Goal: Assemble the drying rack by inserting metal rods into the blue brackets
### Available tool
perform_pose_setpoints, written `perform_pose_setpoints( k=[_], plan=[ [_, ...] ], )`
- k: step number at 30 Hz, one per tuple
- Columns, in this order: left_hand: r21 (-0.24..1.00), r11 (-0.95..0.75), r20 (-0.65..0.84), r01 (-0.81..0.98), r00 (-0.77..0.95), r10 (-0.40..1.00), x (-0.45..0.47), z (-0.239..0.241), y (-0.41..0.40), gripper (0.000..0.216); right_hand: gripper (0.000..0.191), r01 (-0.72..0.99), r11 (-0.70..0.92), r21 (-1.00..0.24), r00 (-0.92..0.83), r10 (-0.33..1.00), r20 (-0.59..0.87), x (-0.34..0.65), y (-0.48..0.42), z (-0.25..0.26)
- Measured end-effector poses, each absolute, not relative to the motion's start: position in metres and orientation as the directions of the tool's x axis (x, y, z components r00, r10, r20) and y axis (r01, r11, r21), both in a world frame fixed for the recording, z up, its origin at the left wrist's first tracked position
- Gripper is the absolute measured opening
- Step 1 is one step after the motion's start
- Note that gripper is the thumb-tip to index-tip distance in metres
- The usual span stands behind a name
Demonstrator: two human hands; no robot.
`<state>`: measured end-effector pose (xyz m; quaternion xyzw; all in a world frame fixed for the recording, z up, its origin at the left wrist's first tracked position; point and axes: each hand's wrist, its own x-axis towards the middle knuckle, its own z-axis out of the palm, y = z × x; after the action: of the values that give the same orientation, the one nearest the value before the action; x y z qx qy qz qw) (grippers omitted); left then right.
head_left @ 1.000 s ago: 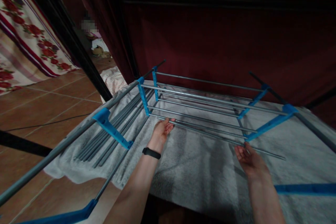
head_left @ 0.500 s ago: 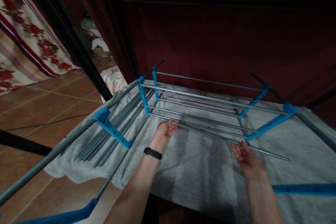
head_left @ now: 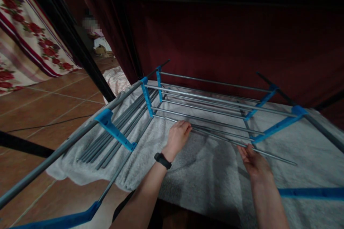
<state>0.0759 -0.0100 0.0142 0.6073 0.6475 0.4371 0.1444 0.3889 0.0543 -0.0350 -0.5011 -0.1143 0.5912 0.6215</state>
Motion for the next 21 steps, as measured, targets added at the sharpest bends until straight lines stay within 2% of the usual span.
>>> perform_pose_setpoints(
  k=[3,6,11,17,21],
  plan=[
    [0.514,-0.237,0.428,0.824,-0.007,0.904,0.075,0.014,-0.013,0.025,0.02,-0.618,-0.208,-0.758,0.275,0.846,-0.457,0.389,0.054,-0.035],
    [0.418,-0.309,0.414,0.854,0.124,0.902,0.073,0.008,-0.013,0.031,0.019,-0.618,-0.206,-0.759,0.28,0.844,-0.457,0.39,0.054,-0.035],
    [0.368,-0.259,0.341,0.893,0.129,0.931,0.07,0.004,-0.011,0.038,0.022,-0.628,-0.217,-0.747,0.276,0.836,-0.475,0.389,0.055,-0.031],
    [0.116,-0.205,0.223,0.972,0.176,0.959,0.072,0.012,-0.012,0.029,0.019,-0.607,-0.29,-0.74,0.272,0.799,-0.537,0.39,0.058,-0.027],
    [0.038,-0.208,0.231,0.977,0.194,0.953,0.076,0.013,-0.013,0.027,0.018,-0.605,-0.334,-0.722,0.286,0.755,-0.59,0.395,0.058,-0.03]
  ],
)
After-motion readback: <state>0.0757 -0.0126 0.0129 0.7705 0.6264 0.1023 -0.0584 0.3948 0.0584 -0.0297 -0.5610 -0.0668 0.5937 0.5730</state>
